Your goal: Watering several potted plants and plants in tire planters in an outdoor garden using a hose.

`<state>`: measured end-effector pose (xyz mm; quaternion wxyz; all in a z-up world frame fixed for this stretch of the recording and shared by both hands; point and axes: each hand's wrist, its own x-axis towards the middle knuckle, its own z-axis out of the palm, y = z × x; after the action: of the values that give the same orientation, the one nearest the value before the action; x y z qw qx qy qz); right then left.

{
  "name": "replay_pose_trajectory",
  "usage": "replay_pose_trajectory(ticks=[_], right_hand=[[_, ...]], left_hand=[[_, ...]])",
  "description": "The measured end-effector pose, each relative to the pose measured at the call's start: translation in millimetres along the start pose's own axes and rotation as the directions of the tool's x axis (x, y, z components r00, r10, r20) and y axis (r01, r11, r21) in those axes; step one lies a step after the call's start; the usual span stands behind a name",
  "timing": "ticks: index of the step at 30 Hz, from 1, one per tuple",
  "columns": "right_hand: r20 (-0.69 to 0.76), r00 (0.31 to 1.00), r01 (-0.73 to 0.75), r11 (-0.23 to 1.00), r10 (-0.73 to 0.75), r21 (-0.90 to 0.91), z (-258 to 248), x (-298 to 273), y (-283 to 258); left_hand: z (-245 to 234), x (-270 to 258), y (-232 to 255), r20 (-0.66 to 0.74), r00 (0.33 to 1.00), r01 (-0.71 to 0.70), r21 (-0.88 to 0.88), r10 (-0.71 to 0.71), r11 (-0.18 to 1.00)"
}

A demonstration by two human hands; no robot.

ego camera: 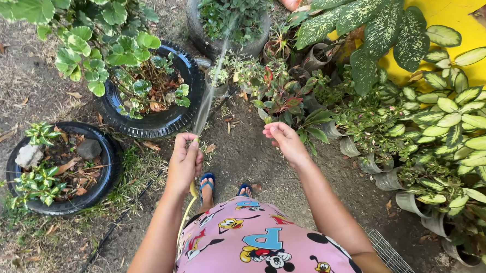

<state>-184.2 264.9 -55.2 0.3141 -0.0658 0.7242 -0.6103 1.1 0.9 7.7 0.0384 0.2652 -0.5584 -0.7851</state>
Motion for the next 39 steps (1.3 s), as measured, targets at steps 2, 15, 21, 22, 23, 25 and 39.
replay_pose_trajectory(ticks=[2, 15, 21, 22, 23, 25, 39], right_hand=[[-0.004, 1.0, 0.007, 1.0, -0.007, 0.004, -0.7, 0.4, 1.0], [-0.064, 0.998, -0.013, 1.0, 0.014, 0.024, -0.6, 0.2, 1.6], [-0.072, 0.997, -0.009, 0.998, 0.013, 0.054, -2.7, 0.2, -1.6], [-0.074, 0.997, -0.007, 0.998, 0.011, 0.056, -2.5, 0.4, -2.4], [-0.075, 0.997, -0.012, 0.998, 0.016, 0.056, -2.3, -0.1, -2.6], [-0.082, 0.996, -0.017, 0.998, 0.022, 0.06, -2.2, 0.5, -1.8], [-0.102, 0.995, -0.013, 0.998, 0.019, 0.066, -9.4, 4.2, 13.5]], left_hand=[[1.7, -2.2, 6.4, -0.008, 1.0, 0.011, 0.017, -0.01, 1.0], [9.8, -0.1, 21.6, -0.017, 1.0, -0.024, 0.116, 0.026, 0.993], [7.1, 13.2, 18.2, -0.054, 0.996, -0.068, 0.113, 0.075, 0.991], [7.2, 14.8, 18.3, -0.052, 0.996, -0.069, 0.114, 0.076, 0.991], [7.3, 16.2, 18.0, -0.052, 0.997, -0.044, 0.107, 0.05, 0.993], [7.1, 18.5, 17.6, -0.046, 0.999, -0.017, 0.102, 0.022, 0.995], [11.4, 23.1, 16.3, -0.038, 0.999, -0.024, 0.083, 0.028, 0.996]])
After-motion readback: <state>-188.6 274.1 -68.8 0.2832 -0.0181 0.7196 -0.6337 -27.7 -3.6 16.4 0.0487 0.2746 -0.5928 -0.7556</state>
